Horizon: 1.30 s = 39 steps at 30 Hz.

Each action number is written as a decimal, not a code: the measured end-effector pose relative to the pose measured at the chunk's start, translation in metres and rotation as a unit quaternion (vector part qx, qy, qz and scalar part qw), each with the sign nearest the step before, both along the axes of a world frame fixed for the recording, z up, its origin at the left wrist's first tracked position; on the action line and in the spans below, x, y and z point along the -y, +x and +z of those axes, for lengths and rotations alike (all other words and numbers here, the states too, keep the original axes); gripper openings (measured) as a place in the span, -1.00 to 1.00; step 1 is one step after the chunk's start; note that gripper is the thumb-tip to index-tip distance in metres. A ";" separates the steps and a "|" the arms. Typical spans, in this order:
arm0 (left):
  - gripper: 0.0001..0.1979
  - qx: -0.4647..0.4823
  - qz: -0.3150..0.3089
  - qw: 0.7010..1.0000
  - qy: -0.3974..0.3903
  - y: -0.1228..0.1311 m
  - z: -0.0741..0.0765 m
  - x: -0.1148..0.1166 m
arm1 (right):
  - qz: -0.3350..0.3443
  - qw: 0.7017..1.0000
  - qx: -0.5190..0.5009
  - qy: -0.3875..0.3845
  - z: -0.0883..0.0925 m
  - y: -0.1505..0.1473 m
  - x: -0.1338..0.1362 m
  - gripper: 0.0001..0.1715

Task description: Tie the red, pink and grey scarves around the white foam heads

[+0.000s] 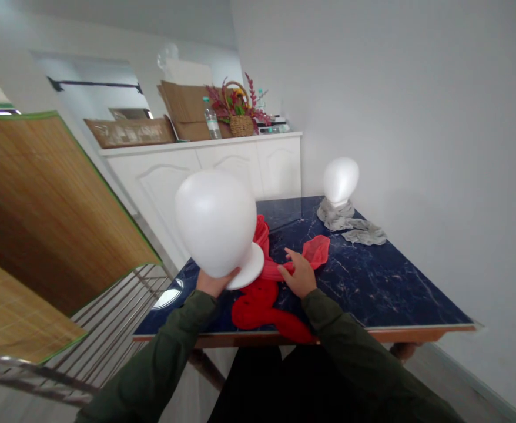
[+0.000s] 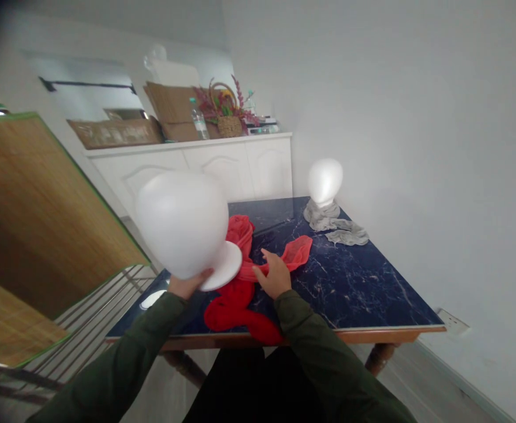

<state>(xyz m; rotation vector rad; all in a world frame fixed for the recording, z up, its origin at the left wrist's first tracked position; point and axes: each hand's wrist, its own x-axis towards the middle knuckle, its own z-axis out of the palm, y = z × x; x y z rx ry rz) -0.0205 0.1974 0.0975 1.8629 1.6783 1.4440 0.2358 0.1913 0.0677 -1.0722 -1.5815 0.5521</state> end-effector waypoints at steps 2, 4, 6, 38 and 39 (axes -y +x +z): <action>-0.32 -0.015 0.063 0.998 -0.003 -0.028 -0.004 -0.003 | -0.118 0.991 0.049 0.026 -0.002 0.014 -0.001 -0.48; -0.29 -0.035 0.110 0.993 -0.011 -0.053 -0.008 -0.007 | -0.162 0.983 0.080 -0.020 -0.005 0.024 -0.005 -0.60; -0.27 -0.048 0.132 0.990 -0.012 -0.071 -0.012 -0.012 | -0.133 0.983 0.102 -0.077 -0.009 0.028 -0.007 -0.68; -0.20 -0.016 0.194 0.981 -0.001 -0.074 -0.026 -0.083 | 0.362 0.793 -0.267 -0.411 0.005 0.012 0.005 -0.58; -0.21 -0.014 0.189 0.982 0.002 -0.070 -0.027 -0.085 | 0.369 0.788 -0.272 -0.411 0.005 0.013 0.005 -0.57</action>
